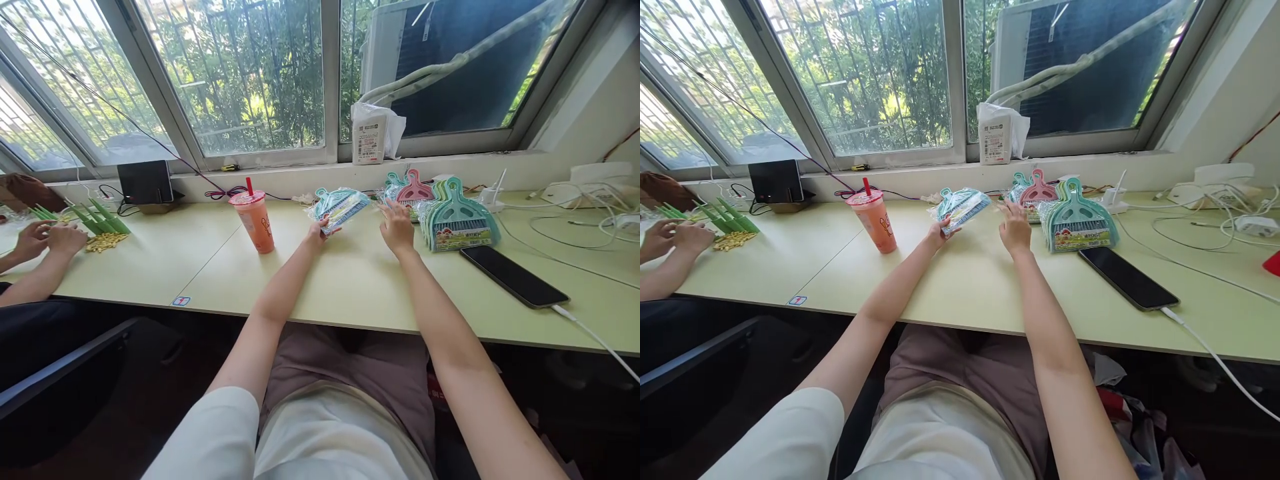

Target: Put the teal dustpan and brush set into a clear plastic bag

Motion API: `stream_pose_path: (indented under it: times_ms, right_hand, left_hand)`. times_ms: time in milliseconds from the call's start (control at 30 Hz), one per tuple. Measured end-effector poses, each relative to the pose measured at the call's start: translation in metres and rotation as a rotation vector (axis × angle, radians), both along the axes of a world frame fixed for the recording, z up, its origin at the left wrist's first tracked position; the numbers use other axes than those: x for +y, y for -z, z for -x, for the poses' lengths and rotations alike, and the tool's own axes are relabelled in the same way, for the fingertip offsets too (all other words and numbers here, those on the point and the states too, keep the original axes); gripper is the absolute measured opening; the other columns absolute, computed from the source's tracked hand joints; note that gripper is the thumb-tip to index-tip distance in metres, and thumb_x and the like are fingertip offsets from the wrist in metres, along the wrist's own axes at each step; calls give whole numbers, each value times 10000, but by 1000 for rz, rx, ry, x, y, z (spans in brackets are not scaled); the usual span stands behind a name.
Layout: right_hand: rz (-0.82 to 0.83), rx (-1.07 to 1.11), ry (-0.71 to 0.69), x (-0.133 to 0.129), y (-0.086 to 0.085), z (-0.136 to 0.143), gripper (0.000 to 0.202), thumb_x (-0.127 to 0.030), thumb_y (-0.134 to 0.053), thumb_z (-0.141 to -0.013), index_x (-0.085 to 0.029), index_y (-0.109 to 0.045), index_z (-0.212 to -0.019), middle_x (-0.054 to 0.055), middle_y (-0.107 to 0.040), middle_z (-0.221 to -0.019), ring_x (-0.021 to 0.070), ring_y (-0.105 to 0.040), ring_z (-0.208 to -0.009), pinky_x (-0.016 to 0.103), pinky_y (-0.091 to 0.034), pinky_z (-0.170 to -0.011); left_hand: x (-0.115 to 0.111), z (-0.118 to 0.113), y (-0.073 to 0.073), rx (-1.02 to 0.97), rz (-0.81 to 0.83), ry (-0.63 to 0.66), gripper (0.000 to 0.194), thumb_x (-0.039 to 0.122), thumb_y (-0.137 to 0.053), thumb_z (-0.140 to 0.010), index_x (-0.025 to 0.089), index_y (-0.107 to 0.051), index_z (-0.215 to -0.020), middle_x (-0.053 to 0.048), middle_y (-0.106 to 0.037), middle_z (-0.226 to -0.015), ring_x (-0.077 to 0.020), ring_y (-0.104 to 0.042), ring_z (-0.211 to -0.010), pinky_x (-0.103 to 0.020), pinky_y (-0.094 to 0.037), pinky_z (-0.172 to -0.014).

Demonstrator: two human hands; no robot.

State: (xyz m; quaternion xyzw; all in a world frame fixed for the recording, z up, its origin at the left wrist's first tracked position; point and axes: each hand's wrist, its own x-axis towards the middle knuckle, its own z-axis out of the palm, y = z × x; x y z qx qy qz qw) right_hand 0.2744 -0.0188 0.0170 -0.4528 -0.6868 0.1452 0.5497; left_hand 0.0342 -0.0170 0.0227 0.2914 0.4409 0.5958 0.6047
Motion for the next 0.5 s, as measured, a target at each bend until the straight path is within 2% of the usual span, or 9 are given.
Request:
stream_pose_path:
  times_ms: [67, 100, 200, 267, 367, 500]
  right_hand:
    - [-83, -165, 45, -2, -1, -5, 540, -101, -661, -784, -318, -624, -1277, 19, -441, -1559, 294, -269, -1511, 574, -227, -1233]
    - [-98, -196, 46, -2, -1, -6, 586, -113, -678, -778, -330, -598, -1317, 12, -418, -1574, 293, -252, -1517, 578, -214, -1233]
    - [-118, -131, 5, 8, 1, -6, 595, -196, -746, -775, -329, -591, -1334, 41, -484, -1526, 294, -349, -1464, 574, -229, -1218]
    - [-106, -31, -33, 16, 3, -8, 469, -261, -774, -777, -313, -669, -1232, 61, -549, -1460, 292, -427, -1408, 559, -273, -1196]
    - [-76, 120, -69, 25, 7, -13, 254, -321, -786, -776, -286, -758, -1026, 71, -578, -1412, 285, -458, -1373, 527, -356, -1142]
    - [-40, 200, -129, 26, 11, -17, 163, -332, -840, -713, -271, -782, -852, 57, -635, -1322, 274, -484, -1340, 489, -362, -1133]
  left_hand:
    - [-2, 9, -1, -1, 14, -1, 501, 180, -532, -915, 188, -462, -1411, -80, -704, -1038, -170, -734, -755, -219, -576, -566]
    - [-3, 12, -2, 8, 17, 14, 499, 178, -526, -909, 183, -465, -1404, -73, -701, -991, -156, -725, -697, -202, -551, -526]
    - [-4, 13, -4, 54, 19, 88, 494, 169, -523, -881, 174, -481, -1373, -39, -678, -850, -122, -677, -546, -178, -478, -441]
    - [-6, 10, -4, 90, 27, 139, 485, 174, -530, -868, 170, -493, -1351, -23, -662, -774, -118, -650, -492, -181, -449, -410]
    - [-8, 6, -4, 142, 51, 193, 469, 158, -517, -862, 147, -512, -1331, -23, -656, -709, -128, -630, -470, -195, -431, -394]
    - [-9, 6, -2, 204, 72, 248, 434, 144, -515, -877, 116, -533, -1310, -30, -656, -669, -134, -615, -457, -199, -388, -364]
